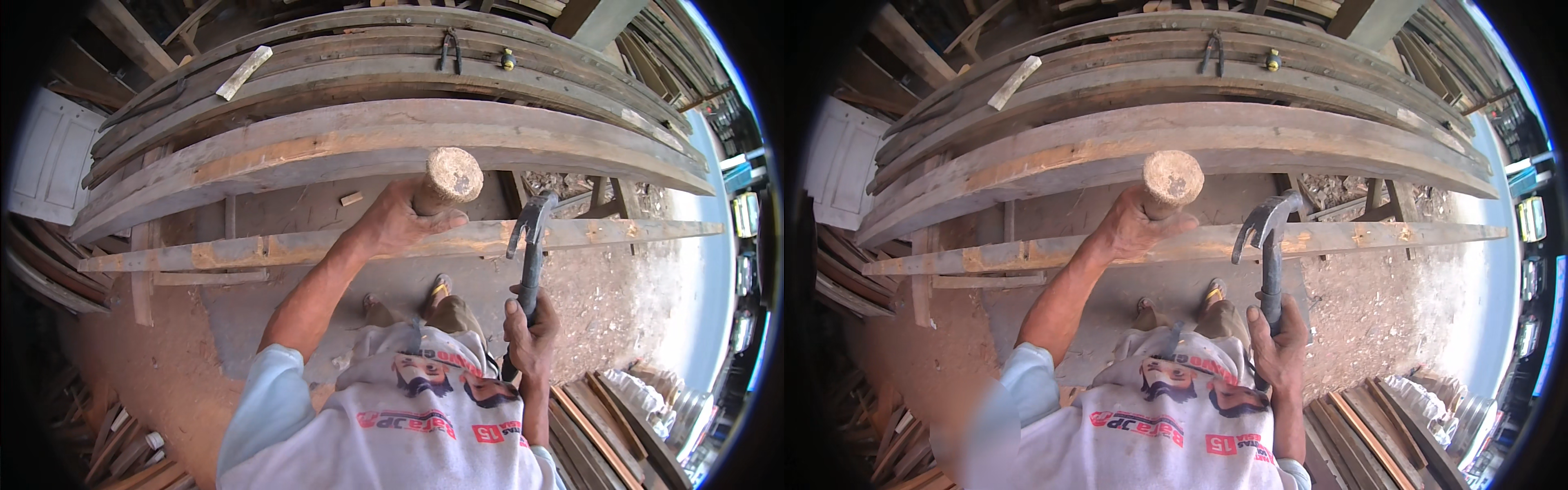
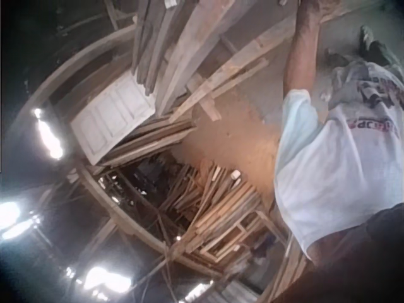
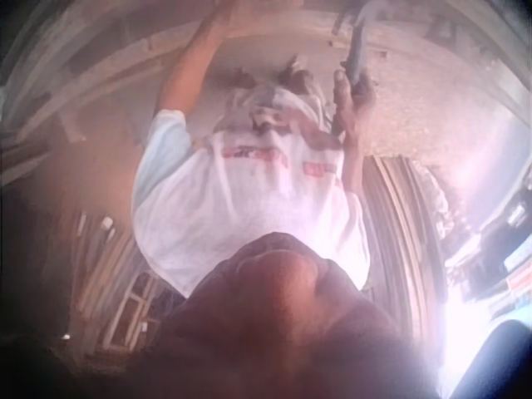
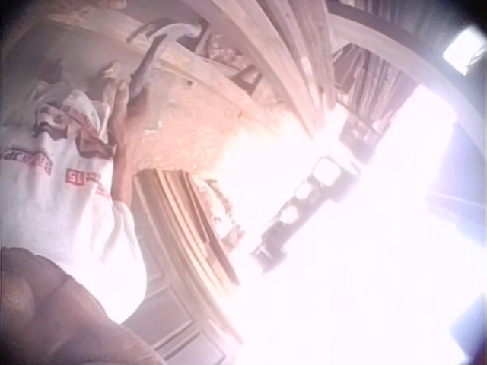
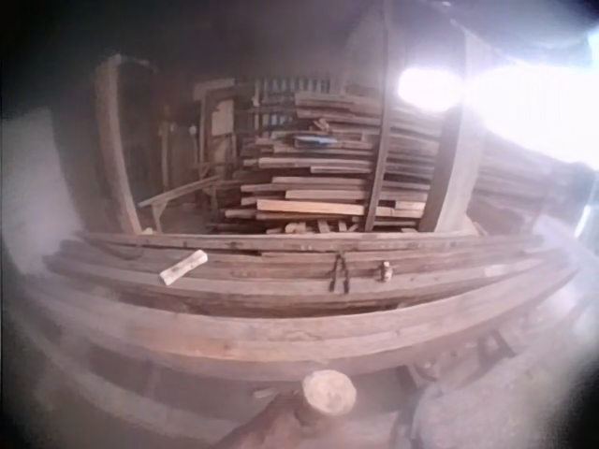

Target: The person uses a hammer and a wooden mallet to assemble a large curved wooden frame. They repeatedly strike the wooden dowels and planks to secure the structure, occasionally using pliers to adjust components.

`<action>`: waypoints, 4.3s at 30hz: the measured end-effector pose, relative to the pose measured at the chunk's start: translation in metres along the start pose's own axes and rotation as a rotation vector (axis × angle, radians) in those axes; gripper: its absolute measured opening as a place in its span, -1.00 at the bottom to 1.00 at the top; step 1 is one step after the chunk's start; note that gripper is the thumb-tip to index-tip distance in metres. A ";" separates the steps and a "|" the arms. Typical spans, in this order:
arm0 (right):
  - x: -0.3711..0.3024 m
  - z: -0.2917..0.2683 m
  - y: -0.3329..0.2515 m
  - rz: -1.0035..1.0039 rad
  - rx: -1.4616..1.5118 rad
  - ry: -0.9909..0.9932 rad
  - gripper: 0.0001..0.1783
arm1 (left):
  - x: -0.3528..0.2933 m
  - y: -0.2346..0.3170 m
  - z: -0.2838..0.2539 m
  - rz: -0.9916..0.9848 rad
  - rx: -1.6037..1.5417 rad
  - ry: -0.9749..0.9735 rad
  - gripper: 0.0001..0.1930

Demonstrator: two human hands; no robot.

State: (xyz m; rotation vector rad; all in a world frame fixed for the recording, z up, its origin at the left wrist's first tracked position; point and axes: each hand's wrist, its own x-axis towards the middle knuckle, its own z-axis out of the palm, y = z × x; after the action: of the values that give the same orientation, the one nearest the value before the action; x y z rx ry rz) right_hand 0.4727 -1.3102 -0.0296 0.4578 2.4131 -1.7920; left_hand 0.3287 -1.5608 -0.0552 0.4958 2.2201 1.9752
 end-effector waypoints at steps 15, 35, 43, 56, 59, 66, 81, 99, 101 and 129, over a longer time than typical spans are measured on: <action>0.011 -0.004 0.009 -0.136 -0.072 -0.019 -0.63 | 0.008 -0.007 -0.005 -0.016 0.004 -0.010 -0.67; 0.028 -0.014 -0.071 -0.027 -0.228 -0.168 -0.57 | 0.001 -0.013 -0.002 -0.042 0.107 -0.114 -0.42; 0.046 -0.058 -0.145 -0.889 0.529 0.463 -0.67 | 0.016 0.003 -0.001 -0.062 0.188 -0.123 -0.43; 0.031 -0.042 -0.067 -0.340 -0.015 0.076 -0.69 | 0.022 -0.001 -0.003 -0.129 0.264 -0.211 -0.32; 0.041 -0.060 -0.107 -0.501 0.441 0.504 -0.65 | 0.026 0.001 -0.001 -0.185 0.235 -0.248 -0.32; 0.056 -0.023 -0.058 -0.177 -0.051 -0.157 -0.68 | 0.028 -0.001 0.003 -0.056 0.259 -0.156 -0.33; 0.077 -0.037 -0.081 -0.590 -0.211 0.107 -0.77 | 0.030 -0.017 0.005 -0.018 0.267 -0.136 -0.41; 0.064 -0.019 -0.085 -0.126 -0.695 -0.166 -0.72 | 0.028 -0.012 0.003 -0.109 0.260 -0.168 -0.38; 0.071 -0.031 -0.083 -0.198 -0.506 -0.102 -0.77 | 0.026 -0.014 0.004 -0.111 0.240 -0.159 -0.38; 0.175 0.024 0.024 -0.238 -0.328 0.004 -0.67 | 0.063 0.024 0.021 -0.056 0.217 -0.014 -0.52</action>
State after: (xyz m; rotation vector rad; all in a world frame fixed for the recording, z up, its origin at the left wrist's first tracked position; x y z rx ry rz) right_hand 0.3108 -1.2956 -0.1038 0.1455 2.7920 -1.4208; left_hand 0.2796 -1.5180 -0.0273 0.4641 2.4253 1.7076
